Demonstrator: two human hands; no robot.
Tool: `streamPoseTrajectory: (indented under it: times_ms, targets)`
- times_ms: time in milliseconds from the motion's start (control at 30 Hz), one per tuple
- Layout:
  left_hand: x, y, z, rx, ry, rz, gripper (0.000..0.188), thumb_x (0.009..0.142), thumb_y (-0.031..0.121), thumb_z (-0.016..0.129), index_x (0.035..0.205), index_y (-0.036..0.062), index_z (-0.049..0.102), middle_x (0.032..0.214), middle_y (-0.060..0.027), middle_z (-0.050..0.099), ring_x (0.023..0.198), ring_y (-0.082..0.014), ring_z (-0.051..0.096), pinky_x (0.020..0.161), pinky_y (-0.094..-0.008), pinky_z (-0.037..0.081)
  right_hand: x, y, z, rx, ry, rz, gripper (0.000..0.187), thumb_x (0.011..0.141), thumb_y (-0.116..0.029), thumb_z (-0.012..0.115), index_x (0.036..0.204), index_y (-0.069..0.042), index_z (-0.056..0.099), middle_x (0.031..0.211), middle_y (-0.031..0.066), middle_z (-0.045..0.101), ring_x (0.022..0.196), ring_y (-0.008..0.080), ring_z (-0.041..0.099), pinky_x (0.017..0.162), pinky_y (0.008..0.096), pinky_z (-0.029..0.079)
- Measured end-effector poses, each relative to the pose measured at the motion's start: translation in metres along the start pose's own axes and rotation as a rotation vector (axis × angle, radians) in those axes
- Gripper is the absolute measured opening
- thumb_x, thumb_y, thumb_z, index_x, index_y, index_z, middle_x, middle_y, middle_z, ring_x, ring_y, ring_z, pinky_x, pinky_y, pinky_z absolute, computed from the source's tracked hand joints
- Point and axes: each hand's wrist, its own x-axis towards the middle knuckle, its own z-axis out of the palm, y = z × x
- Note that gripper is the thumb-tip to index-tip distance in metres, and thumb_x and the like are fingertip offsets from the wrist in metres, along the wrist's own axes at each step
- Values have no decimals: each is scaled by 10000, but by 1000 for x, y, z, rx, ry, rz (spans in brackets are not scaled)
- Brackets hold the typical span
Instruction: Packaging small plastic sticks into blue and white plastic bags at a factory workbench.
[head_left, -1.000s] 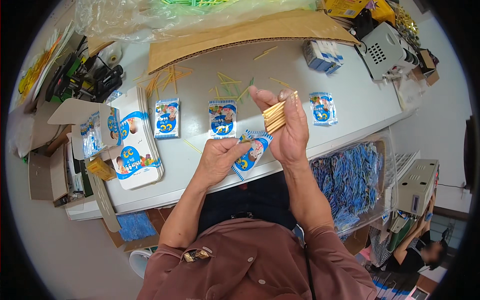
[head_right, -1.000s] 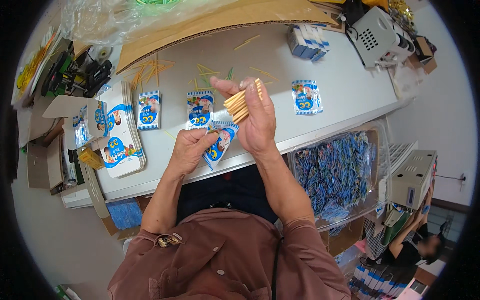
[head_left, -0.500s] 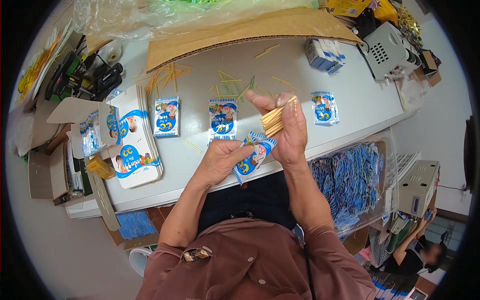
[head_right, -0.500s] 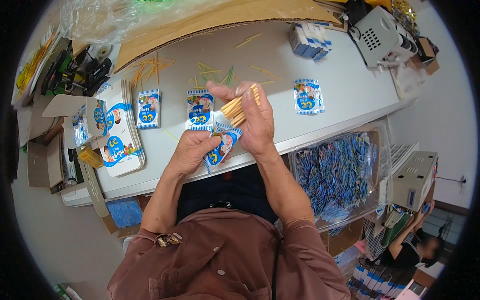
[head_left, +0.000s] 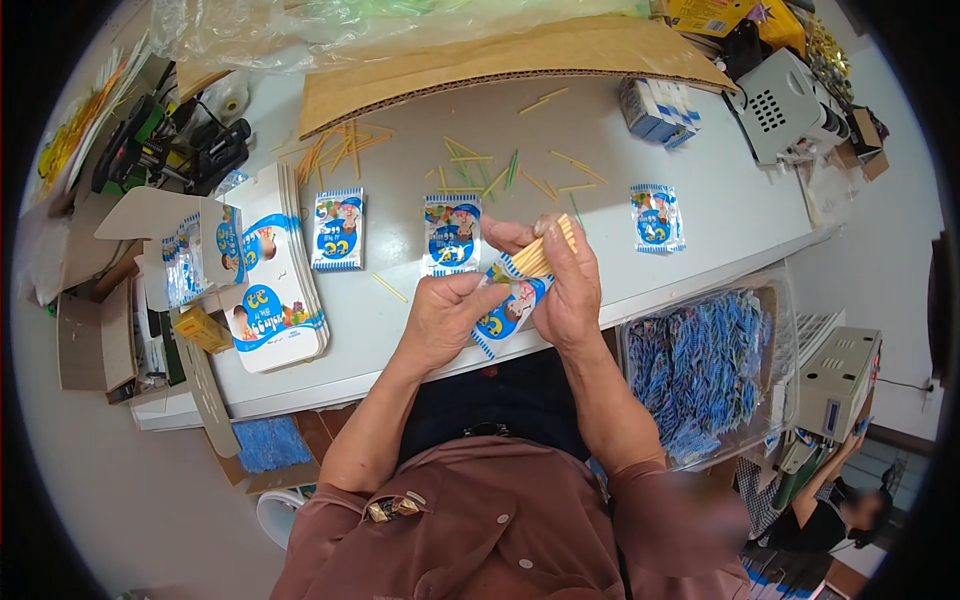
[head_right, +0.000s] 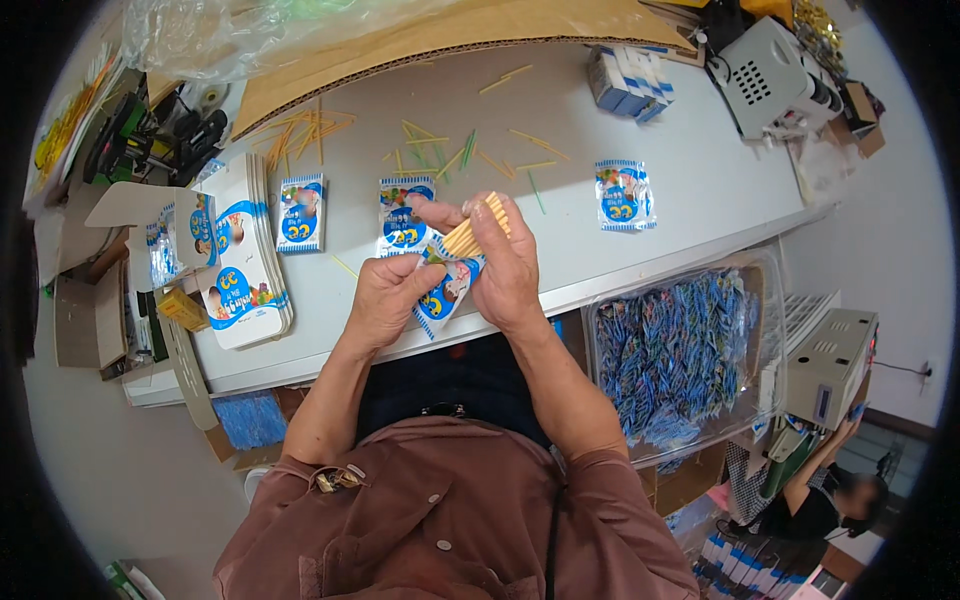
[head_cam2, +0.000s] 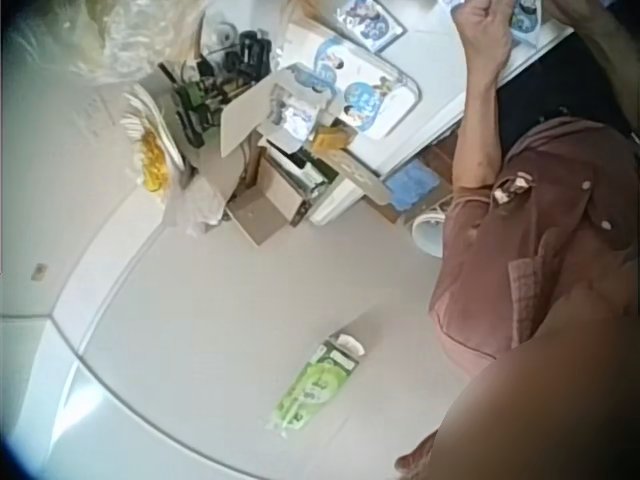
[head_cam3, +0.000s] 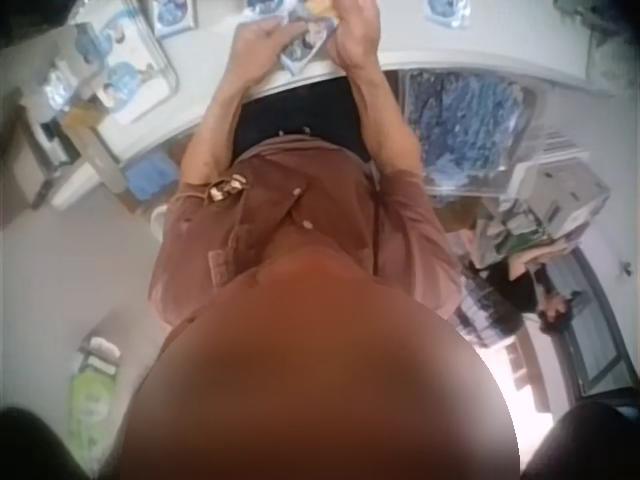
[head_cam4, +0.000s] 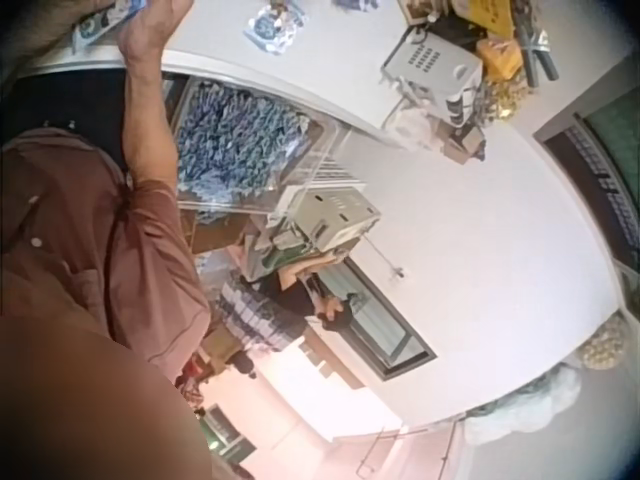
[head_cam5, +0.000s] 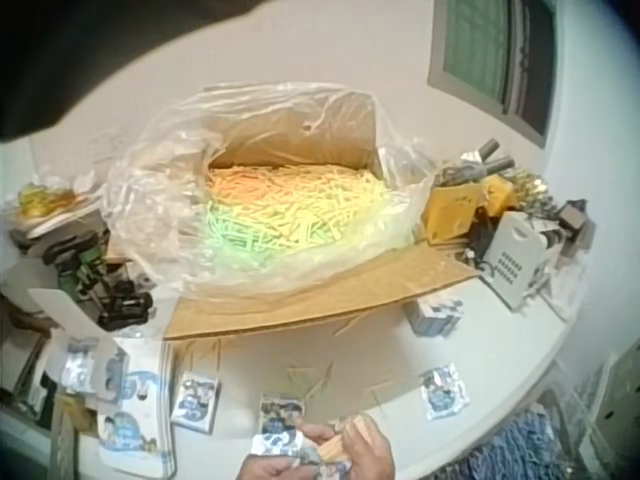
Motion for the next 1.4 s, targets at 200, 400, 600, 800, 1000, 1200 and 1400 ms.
streamPoseTrajectory:
  times_ms: [200, 400, 600, 800, 1000, 1200, 1400]
  targets:
    - [1, 1, 3, 70, 57, 20, 206, 918, 106, 691, 1065, -36, 715, 909, -56, 722, 795, -74, 648, 712, -216, 524, -1, 4, -6, -143, 8, 171, 198, 1045, -203, 428, 1114, -31, 497, 1153, 250, 646, 1179, 337, 593, 1034, 457, 455]
    - [6, -2, 5, 7, 101, 7, 202, 910, 90, 695, 1067, -36, 700, 943, -75, 727, 810, -82, 664, 724, -223, 539, 6, 8, -15, 54, 2, 144, 419, 1052, -309, 348, 1255, 12, 524, 1261, 233, 596, 1235, 329, 543, 1062, 450, 421]
    - [5, -6, 4, -120, 146, 14, 227, 925, 114, 687, 1103, -27, 692, 939, -54, 723, 812, -63, 651, 719, -211, 526, 5, 4, -19, -588, -196, -21, 496, 1051, -351, 346, 1237, 59, 553, 1259, 207, 598, 1227, 308, 545, 1061, 411, 413]
    - [4, -3, 1, -41, 155, 42, 233, 927, 118, 683, 1104, -35, 673, 990, -85, 720, 846, -99, 671, 755, -230, 543, -2, 1, -30, -330, 104, 67, 336, 1014, -214, 496, 1161, 66, 608, 1151, 164, 651, 1109, 216, 592, 995, 352, 448]
    - [5, -2, 8, -84, 189, 152, 224, 921, 70, 679, 1105, -57, 661, 992, -99, 719, 876, -104, 673, 784, -229, 542, -10, 5, -32, -529, 72, 37, 202, 946, -107, 634, 1064, 50, 679, 1069, 136, 677, 1012, 183, 612, 947, 315, 468]
    - [6, -4, 12, -82, 222, 142, 233, 908, 66, 694, 1107, -48, 651, 997, -111, 720, 878, -132, 690, 791, -253, 560, -7, 14, -27, -504, 172, -53, 214, 942, -118, 642, 1036, 67, 694, 1067, 142, 677, 1023, 195, 615, 930, 331, 481]
    - [4, -10, 8, -31, 257, 82, 241, 900, 88, 713, 1097, -39, 657, 986, -99, 722, 849, -104, 683, 761, -231, 552, 25, -2, -29, -272, 370, -8, 225, 934, -148, 657, 1028, 55, 685, 1032, 145, 683, 945, 190, 646, 823, 314, 523]
